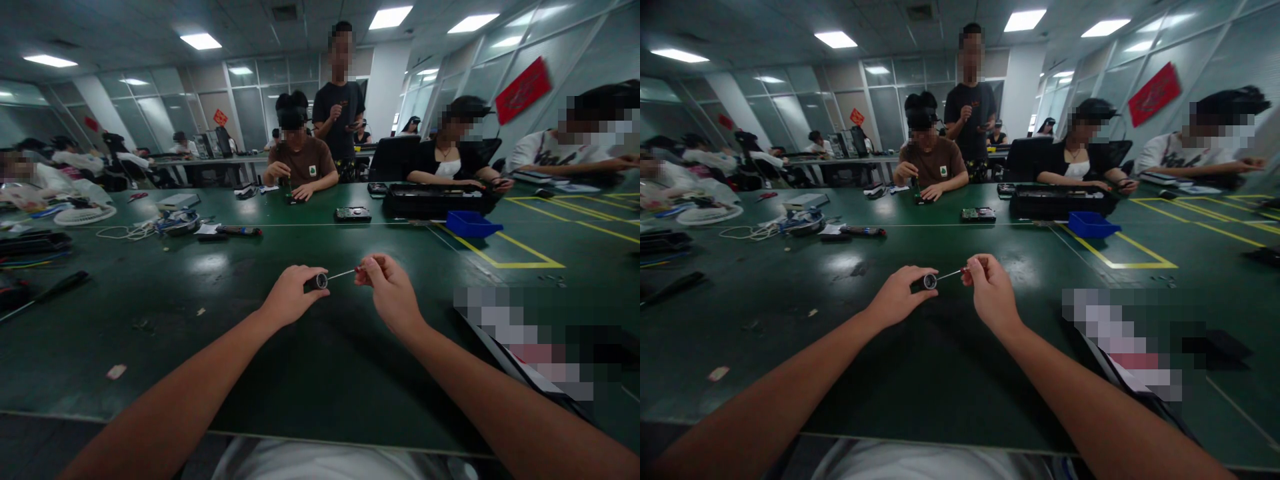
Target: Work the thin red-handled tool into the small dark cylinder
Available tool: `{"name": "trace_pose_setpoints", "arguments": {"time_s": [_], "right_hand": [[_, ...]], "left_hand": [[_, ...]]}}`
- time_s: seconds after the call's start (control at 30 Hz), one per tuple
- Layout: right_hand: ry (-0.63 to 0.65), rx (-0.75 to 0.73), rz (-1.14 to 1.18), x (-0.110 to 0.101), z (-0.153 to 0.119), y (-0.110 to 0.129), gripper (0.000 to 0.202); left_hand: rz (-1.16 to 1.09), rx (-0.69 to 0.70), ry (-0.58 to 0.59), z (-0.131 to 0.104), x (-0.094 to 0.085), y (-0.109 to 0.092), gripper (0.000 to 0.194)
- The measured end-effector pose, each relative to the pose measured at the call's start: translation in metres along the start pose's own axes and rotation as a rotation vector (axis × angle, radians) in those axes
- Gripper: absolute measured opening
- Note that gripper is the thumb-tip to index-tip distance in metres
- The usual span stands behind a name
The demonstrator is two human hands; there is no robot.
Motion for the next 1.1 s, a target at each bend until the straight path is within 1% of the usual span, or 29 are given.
{"name": "trace_pose_setpoints", "arguments": {"time_s": [0.13,0.27,0.43,0.6,0.97,1.1], "right_hand": [[0.043,-0.065,-0.092,0.001,-0.002,0.010,0.025],[0.082,-0.069,-0.098,0.004,-0.004,0.015,0.025],[0.058,-0.067,-0.052,0.004,-0.004,0.013,0.024],[0.065,-0.057,-0.029,0.004,-0.004,0.014,0.023],[0.042,-0.059,-0.075,0.003,-0.003,0.009,0.024],[0.058,-0.047,-0.107,0.002,-0.003,0.014,0.026]], "left_hand": [[0.006,-0.011,0.001,0.000,0.000,0.001,0.039],[0.008,-0.001,-0.016,0.000,0.000,0.003,0.038],[0.012,-0.019,-0.015,0.001,0.000,0.004,0.039],[0.006,-0.021,0.008,0.000,0.000,0.002,0.038],[-0.011,-0.032,0.009,0.000,0.001,0.004,0.038],[-0.003,-0.032,0.011,0.000,0.003,0.005,0.038]]}}
Point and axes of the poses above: each hand's wrist, its own z-axis towards the middle knuckle, its own x-axis out of the palm, y = z × x, the point moved 5 cm from there along z, towards the middle knuckle, and after that the axes turned 11 degrees about -x, right-handed, at the moved point
